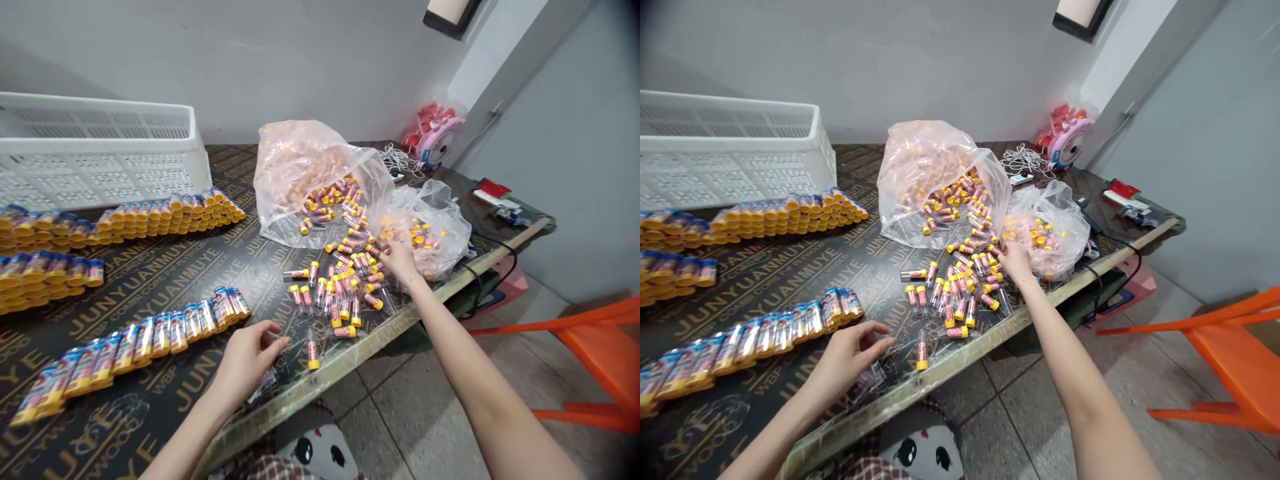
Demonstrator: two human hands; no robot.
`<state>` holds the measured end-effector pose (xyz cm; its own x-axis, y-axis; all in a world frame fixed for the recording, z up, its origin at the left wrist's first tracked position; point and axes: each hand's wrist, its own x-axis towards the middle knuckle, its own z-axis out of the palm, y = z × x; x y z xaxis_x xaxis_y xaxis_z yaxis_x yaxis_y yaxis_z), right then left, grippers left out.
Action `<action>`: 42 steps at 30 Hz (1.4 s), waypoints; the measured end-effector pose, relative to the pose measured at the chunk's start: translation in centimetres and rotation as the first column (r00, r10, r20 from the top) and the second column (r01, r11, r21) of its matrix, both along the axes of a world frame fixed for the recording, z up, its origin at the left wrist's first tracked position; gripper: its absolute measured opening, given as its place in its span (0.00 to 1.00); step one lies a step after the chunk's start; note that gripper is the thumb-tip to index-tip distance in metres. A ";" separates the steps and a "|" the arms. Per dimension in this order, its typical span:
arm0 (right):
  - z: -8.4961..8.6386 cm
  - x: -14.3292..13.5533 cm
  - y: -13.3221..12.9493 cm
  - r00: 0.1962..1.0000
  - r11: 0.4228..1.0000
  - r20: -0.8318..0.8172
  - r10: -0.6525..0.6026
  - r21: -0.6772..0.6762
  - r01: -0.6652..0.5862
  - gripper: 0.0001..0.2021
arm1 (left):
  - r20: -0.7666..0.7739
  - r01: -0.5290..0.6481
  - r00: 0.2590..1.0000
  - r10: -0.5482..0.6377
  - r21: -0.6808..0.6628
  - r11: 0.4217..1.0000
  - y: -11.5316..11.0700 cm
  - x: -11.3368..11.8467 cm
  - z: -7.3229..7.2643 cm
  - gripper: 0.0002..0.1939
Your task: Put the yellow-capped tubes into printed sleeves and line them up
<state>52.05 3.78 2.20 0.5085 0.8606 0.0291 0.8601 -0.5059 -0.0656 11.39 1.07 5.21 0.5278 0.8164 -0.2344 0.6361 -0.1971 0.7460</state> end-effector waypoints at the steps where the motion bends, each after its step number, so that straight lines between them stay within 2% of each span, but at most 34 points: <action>1: -0.1 0.0 -0.1 1.000 1.000 -0.004 0.000 -0.008 0.000 0.15 | -0.007 0.017 1.000 -0.017 -0.001 1.000 -0.3 0.2 -0.1 0.16; 6: -0.9 -0.3 1.1 0.998 0.997 -0.067 -0.010 -0.071 0.006 0.15 | -0.055 0.120 0.992 -0.117 0.052 0.991 -1.5 2.6 -1.0 0.11; 11: -1.0 0.3 2.5 0.986 0.996 -0.165 0.013 -0.082 -0.027 0.16 | -0.200 0.180 0.969 -0.147 0.163 0.970 -2.2 4.8 -1.9 0.14; 15: -1.0 1.0 2.4 0.972 0.997 -0.235 0.016 -0.067 -0.033 0.16 | -0.221 0.230 0.956 -0.191 0.166 0.959 -2.3 4.9 -2.7 0.17; 21: -0.7 0.0 2.4 0.944 0.998 -0.330 -0.019 -0.062 -0.002 0.16 | -0.160 0.177 0.976 -0.150 0.171 0.969 -2.1 4.3 -2.6 0.15; 25: 0.7 -1.0 2.3 0.920 1.000 -0.391 -0.013 -0.010 0.010 0.16 | -0.079 0.132 0.989 -0.122 0.145 0.980 -2.0 4.3 -2.1 0.13; 28: 2.6 -1.9 1.5 0.899 0.995 -0.435 0.042 0.098 0.001 0.16 | 0.039 0.052 0.998 -0.056 0.089 0.995 -1.8 4.1 -1.7 0.12; 30: 4.0 -3.4 0.2 0.884 0.979 -0.455 0.104 0.204 -0.010 0.14 | 0.159 -0.024 0.987 0.026 -0.014 1.000 -1.8 3.9 -1.3 0.12; 31: 4.6 -4.6 -0.7 0.874 0.965 -0.464 0.143 0.261 -0.020 0.13 | 0.234 -0.064 0.968 0.089 -0.112 0.992 -1.8 3.9 -1.1 0.12; 32: 5.0 -6.2 -1.7 0.862 0.948 -0.471 0.188 0.318 -0.033 0.12 | 0.316 -0.095 0.933 0.171 -0.241 0.966 -1.8 3.9 -0.8 0.13; 33: 5.3 -8.2 -3.0 0.846 0.927 -0.477 0.238 0.373 -0.050 0.12 | 0.392 -0.104 0.880 0.270 -0.396 0.912 -1.9 3.9 -0.5 0.15; 34: 5.4 -10.5 -4.3 0.822 0.902 -0.486 0.298 0.424 -0.076 0.11 | 0.447 -0.079 0.811 0.377 -0.555 0.828 -2.1 4.0 -0.2 0.16; 36: 5.0 -15.4 -7.0 0.766 0.853 -0.491 0.414 0.503 -0.139 0.07 | 0.483 0.060 0.668 0.566 -0.794 0.606 -2.5 4.3 0.1 0.17; 37: 4.6 -17.8 -8.1 0.727 0.820 -0.493 0.478 0.548 -0.167 0.05 | 0.475 0.138 0.606 0.638 -0.853 0.503 -2.8 4.4 0.2 0.15; 38: 4.1 -20.0 -9.1 0.657 0.762 -0.511 0.555 0.628 -0.155 0.04 | 0.453 0.196 0.556 0.697 -0.886 0.420 -3.1 4.5 0.2 0.13; 39: 3.7 -21.7 -9.9 0.615 0.744 -0.542 0.573 0.658 -0.114 0.04 | 0.423 0.228 0.513 0.747 -0.906 0.357 -3.4 4.5 0.2 0.11; 41: 3.0 -23.9 -10.8 0.565 0.719 -0.568 0.598 0.692 -0.066 0.04 | 0.346 0.219 0.438 0.830 -0.936 0.274 -3.9 4.4 -0.2 0.07; 42: 2.8 -24.2 -11.0 0.559 0.717 -0.563 0.609 0.692 -0.084 0.05 | 0.305 0.193 0.412 0.859 -0.950 0.244 -4.1 4.2 -0.4 0.08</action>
